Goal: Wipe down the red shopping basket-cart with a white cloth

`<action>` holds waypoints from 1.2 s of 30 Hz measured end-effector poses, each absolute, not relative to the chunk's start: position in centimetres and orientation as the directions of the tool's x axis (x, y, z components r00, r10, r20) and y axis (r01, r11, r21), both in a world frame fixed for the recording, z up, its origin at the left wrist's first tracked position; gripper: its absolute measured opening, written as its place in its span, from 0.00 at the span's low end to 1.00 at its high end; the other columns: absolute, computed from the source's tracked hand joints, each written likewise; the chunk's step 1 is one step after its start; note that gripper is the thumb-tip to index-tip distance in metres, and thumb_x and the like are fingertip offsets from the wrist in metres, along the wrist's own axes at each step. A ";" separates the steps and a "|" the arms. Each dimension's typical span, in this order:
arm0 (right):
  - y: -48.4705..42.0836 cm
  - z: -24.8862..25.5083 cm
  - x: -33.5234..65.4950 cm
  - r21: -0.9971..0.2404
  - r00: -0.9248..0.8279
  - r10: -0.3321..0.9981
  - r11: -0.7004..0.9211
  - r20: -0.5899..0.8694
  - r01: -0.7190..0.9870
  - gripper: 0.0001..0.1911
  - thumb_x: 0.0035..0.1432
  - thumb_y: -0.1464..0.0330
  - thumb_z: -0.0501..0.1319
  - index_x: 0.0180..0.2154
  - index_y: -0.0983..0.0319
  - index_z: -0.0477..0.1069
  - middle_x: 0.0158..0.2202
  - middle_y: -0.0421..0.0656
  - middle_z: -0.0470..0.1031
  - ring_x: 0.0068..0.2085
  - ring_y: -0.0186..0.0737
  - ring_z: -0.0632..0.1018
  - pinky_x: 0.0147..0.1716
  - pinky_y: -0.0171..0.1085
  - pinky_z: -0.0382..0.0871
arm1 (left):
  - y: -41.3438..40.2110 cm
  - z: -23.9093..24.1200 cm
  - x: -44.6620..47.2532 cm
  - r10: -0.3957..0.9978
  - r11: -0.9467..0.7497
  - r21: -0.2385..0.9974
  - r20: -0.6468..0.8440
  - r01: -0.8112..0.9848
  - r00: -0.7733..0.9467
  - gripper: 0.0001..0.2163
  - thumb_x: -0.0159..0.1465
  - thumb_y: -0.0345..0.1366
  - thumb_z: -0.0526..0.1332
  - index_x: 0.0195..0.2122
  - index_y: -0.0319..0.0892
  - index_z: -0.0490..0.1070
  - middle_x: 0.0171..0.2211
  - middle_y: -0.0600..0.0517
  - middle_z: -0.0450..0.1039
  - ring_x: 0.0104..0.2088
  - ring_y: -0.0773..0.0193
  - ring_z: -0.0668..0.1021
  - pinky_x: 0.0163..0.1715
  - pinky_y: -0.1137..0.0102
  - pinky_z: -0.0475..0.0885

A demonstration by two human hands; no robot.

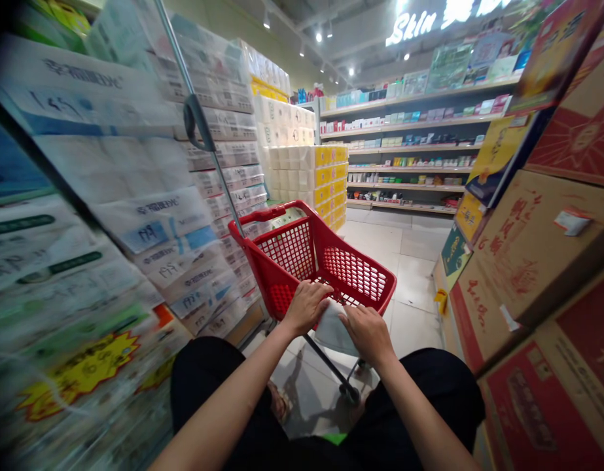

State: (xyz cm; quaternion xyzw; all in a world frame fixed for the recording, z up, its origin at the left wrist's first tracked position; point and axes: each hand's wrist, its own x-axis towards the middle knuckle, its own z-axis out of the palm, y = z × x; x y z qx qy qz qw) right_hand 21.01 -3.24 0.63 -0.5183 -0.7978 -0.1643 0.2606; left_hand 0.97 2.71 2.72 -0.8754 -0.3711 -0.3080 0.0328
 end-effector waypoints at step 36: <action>-3.8 0.6 23.2 -0.250 -0.390 0.783 0.551 0.485 0.796 0.16 0.67 0.59 0.47 0.34 0.56 0.69 0.34 0.41 0.76 0.40 0.41 0.72 0.46 0.43 0.60 | 2.7 2.6 0.1 0.625 -0.729 0.218 0.598 0.648 0.502 0.20 0.60 0.58 0.58 0.34 0.44 0.68 0.38 0.50 0.68 0.45 0.57 0.69 0.59 0.56 0.55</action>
